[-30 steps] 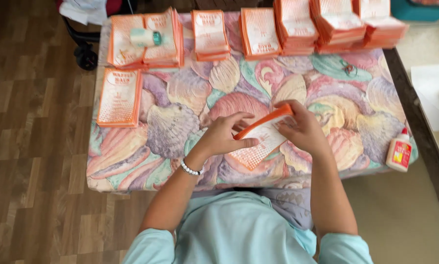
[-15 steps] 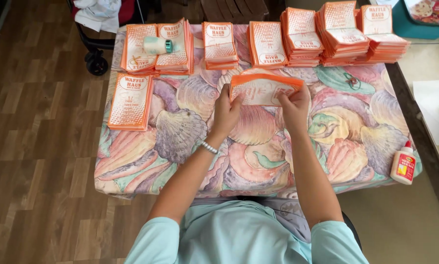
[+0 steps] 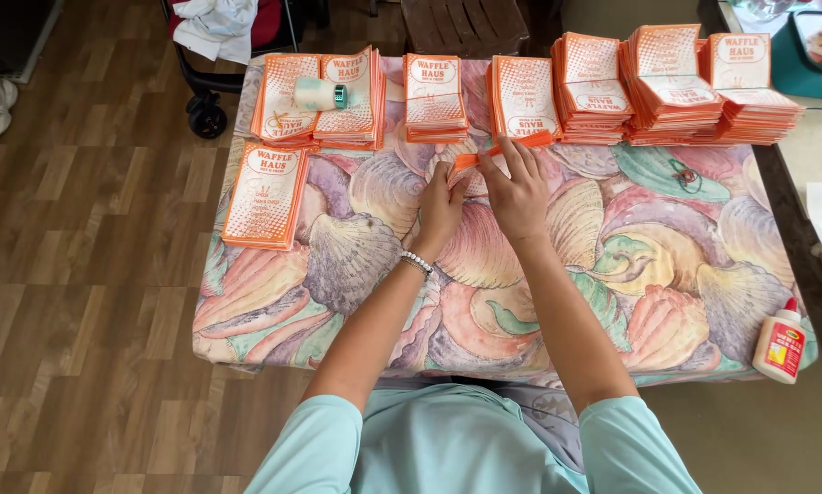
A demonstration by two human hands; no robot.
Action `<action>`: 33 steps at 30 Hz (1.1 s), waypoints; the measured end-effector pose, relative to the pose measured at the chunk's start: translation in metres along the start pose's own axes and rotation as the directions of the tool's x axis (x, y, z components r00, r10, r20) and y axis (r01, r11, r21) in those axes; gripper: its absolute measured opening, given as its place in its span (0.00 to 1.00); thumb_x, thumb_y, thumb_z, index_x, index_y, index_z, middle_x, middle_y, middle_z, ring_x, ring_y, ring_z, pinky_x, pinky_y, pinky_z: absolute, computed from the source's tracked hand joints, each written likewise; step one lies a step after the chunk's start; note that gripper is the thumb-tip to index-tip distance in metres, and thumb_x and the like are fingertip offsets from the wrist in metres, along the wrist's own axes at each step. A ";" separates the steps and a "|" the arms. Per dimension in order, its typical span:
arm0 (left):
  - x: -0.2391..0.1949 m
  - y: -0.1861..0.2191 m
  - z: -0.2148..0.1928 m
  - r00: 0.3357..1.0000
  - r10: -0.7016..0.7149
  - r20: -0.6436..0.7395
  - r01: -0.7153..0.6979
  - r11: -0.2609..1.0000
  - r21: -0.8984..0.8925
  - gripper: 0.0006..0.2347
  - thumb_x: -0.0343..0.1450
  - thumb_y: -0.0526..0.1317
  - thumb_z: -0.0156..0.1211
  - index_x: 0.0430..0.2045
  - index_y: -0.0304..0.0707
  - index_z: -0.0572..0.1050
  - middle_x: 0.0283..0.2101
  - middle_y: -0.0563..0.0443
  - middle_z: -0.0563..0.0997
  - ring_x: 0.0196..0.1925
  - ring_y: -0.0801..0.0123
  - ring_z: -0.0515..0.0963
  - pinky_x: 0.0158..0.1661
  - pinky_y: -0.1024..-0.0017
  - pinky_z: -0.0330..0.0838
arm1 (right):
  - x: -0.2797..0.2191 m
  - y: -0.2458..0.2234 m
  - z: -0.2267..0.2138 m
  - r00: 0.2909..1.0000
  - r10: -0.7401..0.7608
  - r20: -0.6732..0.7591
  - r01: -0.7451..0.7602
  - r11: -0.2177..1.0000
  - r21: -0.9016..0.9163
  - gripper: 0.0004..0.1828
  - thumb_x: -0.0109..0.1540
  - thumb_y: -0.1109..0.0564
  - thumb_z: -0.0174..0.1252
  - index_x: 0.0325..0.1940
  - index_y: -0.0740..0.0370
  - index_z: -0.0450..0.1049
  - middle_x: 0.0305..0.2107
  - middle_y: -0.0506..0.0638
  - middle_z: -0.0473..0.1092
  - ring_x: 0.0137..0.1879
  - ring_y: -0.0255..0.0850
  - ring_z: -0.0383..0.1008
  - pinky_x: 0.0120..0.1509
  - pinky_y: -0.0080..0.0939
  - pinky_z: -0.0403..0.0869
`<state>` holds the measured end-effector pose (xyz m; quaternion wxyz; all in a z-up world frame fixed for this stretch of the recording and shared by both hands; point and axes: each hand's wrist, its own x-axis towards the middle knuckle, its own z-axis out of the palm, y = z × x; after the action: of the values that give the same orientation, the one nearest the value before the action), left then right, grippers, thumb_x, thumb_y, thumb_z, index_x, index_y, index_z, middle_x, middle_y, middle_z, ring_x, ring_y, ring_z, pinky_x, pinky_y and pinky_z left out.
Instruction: The person applies glue to paper bags with a bottle and folds the edges by hand.
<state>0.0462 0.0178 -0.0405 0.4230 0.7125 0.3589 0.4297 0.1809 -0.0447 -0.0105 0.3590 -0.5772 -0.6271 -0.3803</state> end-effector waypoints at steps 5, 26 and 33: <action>-0.001 0.009 -0.003 1.000 -0.011 0.011 0.011 1.000 0.000 0.08 0.75 0.44 0.56 0.40 0.43 0.67 0.32 0.34 0.79 0.44 0.30 0.80 0.44 0.45 0.73 | -0.001 0.002 0.008 0.995 -0.067 -0.069 0.067 0.998 -0.011 0.05 0.64 0.55 0.70 0.44 0.52 0.84 0.53 0.54 0.77 0.54 0.48 0.79 0.64 0.51 0.72; -0.003 0.020 -0.017 0.997 -0.003 0.083 0.011 0.995 -0.101 0.23 0.63 0.48 0.72 0.47 0.42 0.69 0.42 0.32 0.81 0.52 0.34 0.80 0.51 0.46 0.73 | -0.010 0.006 0.005 0.997 -0.074 -0.026 0.076 0.993 0.087 0.02 0.63 0.63 0.67 0.36 0.59 0.80 0.44 0.51 0.79 0.51 0.46 0.80 0.63 0.50 0.74; -0.003 0.022 -0.021 0.997 -0.059 0.047 0.064 0.993 -0.102 0.15 0.71 0.48 0.63 0.41 0.36 0.72 0.37 0.32 0.82 0.46 0.37 0.83 0.45 0.51 0.78 | -0.047 0.072 -0.053 0.971 0.228 0.069 -0.238 0.945 0.223 0.10 0.63 0.66 0.70 0.46 0.56 0.82 0.40 0.48 0.80 0.49 0.48 0.81 0.57 0.48 0.76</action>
<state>0.0297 0.0128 -0.0156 0.4800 0.6877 0.3485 0.4186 0.2565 -0.1104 -0.0240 0.4527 -0.6096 -0.6017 -0.2479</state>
